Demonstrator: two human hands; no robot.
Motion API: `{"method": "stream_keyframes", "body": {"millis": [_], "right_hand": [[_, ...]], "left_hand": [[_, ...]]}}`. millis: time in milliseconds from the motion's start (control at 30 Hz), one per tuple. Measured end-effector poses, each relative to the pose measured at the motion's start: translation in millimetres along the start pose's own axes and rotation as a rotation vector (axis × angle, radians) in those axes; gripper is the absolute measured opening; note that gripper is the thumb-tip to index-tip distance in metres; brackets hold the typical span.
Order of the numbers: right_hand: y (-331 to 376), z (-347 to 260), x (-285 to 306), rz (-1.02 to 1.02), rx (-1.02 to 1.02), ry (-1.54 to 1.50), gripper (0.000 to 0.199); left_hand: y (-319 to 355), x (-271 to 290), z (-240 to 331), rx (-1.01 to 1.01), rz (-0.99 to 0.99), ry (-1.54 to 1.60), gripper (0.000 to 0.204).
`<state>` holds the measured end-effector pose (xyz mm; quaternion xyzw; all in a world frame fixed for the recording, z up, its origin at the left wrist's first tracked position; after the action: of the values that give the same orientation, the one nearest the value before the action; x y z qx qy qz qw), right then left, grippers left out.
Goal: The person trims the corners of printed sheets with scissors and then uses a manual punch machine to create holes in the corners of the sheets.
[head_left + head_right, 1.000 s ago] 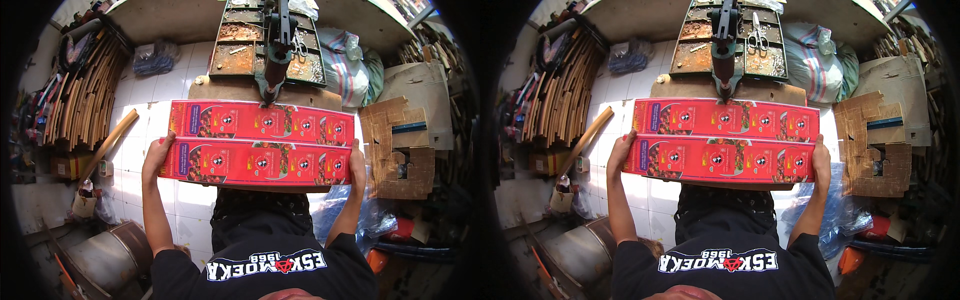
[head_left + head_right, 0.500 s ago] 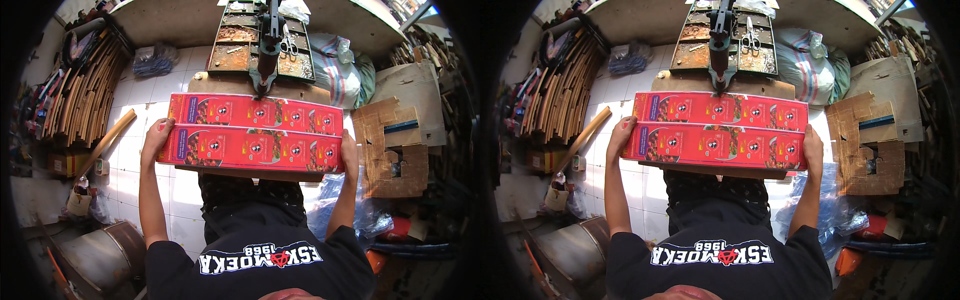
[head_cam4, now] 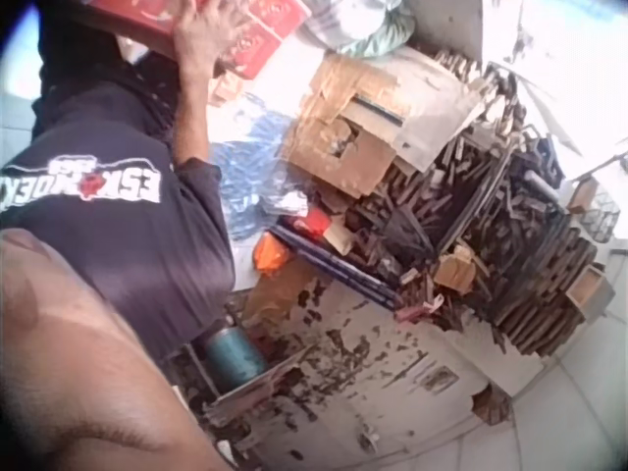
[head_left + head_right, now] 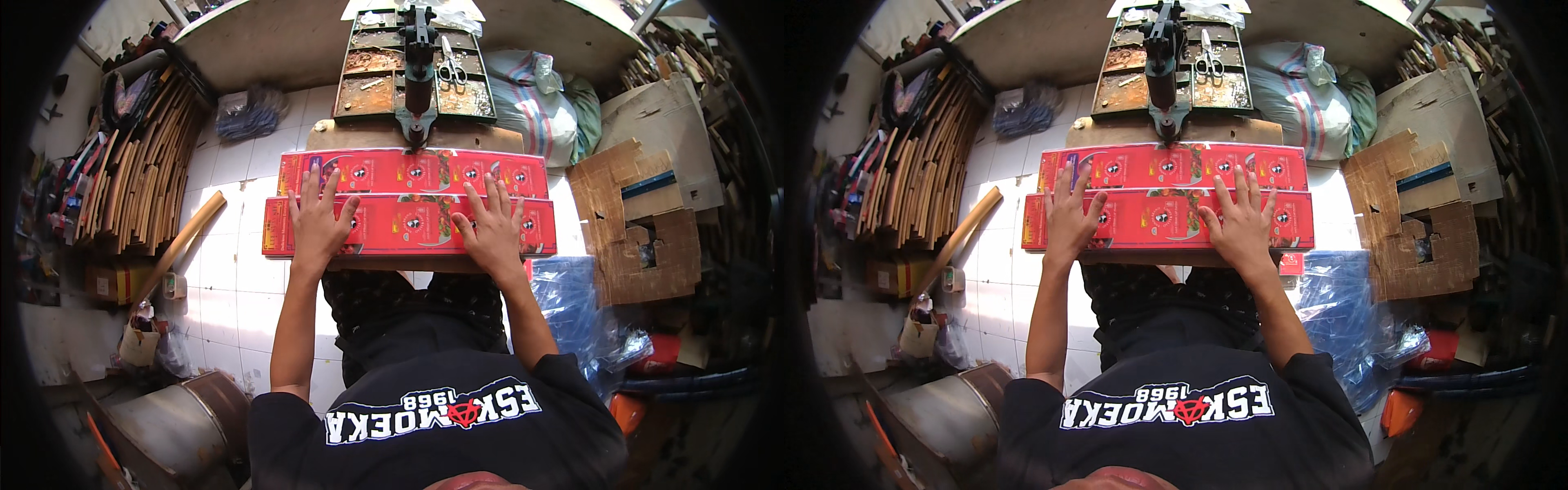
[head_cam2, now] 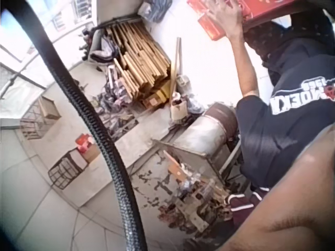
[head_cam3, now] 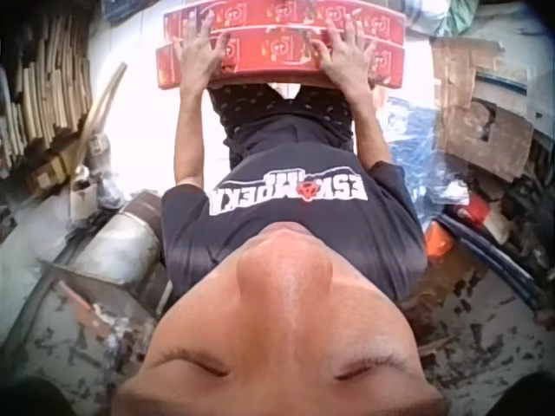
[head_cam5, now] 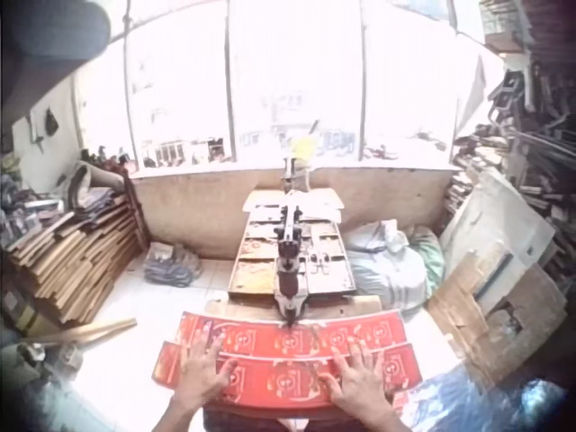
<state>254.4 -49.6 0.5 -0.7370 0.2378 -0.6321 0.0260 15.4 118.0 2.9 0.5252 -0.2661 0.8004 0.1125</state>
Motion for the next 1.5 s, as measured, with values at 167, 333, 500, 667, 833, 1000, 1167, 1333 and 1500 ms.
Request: {"method": "stream_keyframes", "body": {"millis": [167,333,500,667,833,1000,1167,1333,1500], "right_hand": [[-2,7,-24,-0.035,-0.054,0.049,0.057],[0,9,-29,-0.067,-0.076,0.05,0.056],[0,8,-30,-0.053,-0.07,0.053,0.056],[-1,7,-28,-0.03,-0.066,0.028,0.056],[-1,9,-29,-0.025,-0.068,0.021,0.055],[-1,9,-28,-0.025,-0.072,0.027,0.054],[-3,7,-28,-0.031,-0.073,0.025,0.054],[-5,7,-25,-0.025,-0.066,0.015,0.053],[-9,5,-21,-0.054,-0.078,-0.008,0.054]], "left_hand": [[-2,-24,-2,0.025,-0.083,-0.161,0.063],[1,-26,-2,0.045,-0.102,-0.162,0.059],[1,-25,-3,0.049,-0.105,-0.157,0.06],[2,-27,-5,0.048,-0.089,-0.146,0.061],[0,-27,-5,0.049,-0.089,-0.135,0.06],[-1,-26,-3,0.05,-0.094,-0.127,0.06],[-1,-23,-3,0.058,-0.1,-0.13,0.059],[-5,-23,-1,0.055,-0.096,-0.119,0.059],[-5,-22,-2,0.067,-0.105,-0.113,0.059]]}}
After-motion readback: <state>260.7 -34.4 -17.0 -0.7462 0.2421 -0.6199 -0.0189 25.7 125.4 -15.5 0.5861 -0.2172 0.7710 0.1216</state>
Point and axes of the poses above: each hand's wrist, its own y-axis away from the middle knuckle, its own x-axis out of the back of the hand, z = x × y, the point moved 8 cm from there along -y, towards the middle knuckle, and after that the axes turned 3 degrees about x, right-handed, at the moved point
